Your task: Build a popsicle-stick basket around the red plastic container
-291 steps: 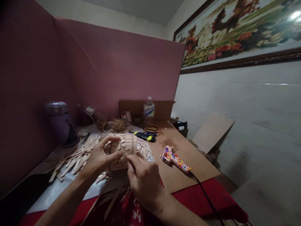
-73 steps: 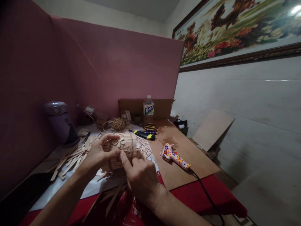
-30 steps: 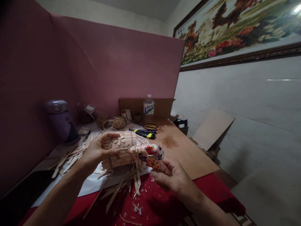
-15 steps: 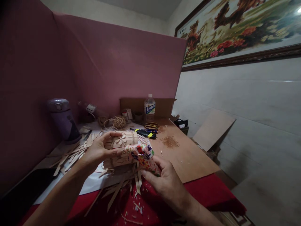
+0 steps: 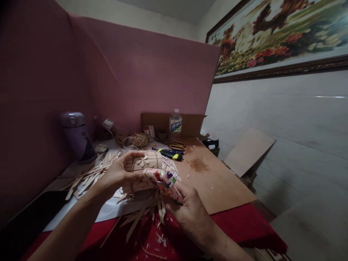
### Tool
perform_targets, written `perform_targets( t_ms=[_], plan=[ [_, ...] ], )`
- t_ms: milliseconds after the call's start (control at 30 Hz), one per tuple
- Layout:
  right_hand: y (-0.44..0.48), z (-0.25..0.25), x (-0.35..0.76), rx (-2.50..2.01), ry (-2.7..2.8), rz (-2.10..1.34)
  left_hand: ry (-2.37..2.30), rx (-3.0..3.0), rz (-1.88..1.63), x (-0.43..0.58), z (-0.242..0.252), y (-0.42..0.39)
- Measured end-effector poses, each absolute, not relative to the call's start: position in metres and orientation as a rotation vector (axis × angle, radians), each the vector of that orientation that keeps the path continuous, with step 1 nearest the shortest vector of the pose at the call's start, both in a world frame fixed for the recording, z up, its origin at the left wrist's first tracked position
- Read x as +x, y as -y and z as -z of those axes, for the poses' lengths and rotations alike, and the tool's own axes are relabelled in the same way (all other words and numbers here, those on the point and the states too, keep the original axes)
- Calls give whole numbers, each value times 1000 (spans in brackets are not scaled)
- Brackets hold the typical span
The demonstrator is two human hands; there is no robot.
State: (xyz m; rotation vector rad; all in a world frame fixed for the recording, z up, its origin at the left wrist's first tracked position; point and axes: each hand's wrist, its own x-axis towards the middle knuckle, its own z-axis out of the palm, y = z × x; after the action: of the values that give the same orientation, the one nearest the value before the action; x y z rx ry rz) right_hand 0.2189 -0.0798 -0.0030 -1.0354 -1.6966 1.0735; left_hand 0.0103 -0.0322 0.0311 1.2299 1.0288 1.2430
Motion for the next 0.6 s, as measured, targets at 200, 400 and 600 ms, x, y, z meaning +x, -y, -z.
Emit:
perform_targets(
  t_ms=[200, 400, 600],
  plan=[
    [80, 1, 218, -1009, 1659, -1126, -1026, 1206, -1254, 11, -32, 32],
    [79, 4, 221, -1086, 1628, -1127, -1037, 1224, -1251, 11, -32, 32],
    [78, 6, 220, -1028, 1630, -1148, -1023, 1233, -1262, 12, -31, 33]
  ],
)
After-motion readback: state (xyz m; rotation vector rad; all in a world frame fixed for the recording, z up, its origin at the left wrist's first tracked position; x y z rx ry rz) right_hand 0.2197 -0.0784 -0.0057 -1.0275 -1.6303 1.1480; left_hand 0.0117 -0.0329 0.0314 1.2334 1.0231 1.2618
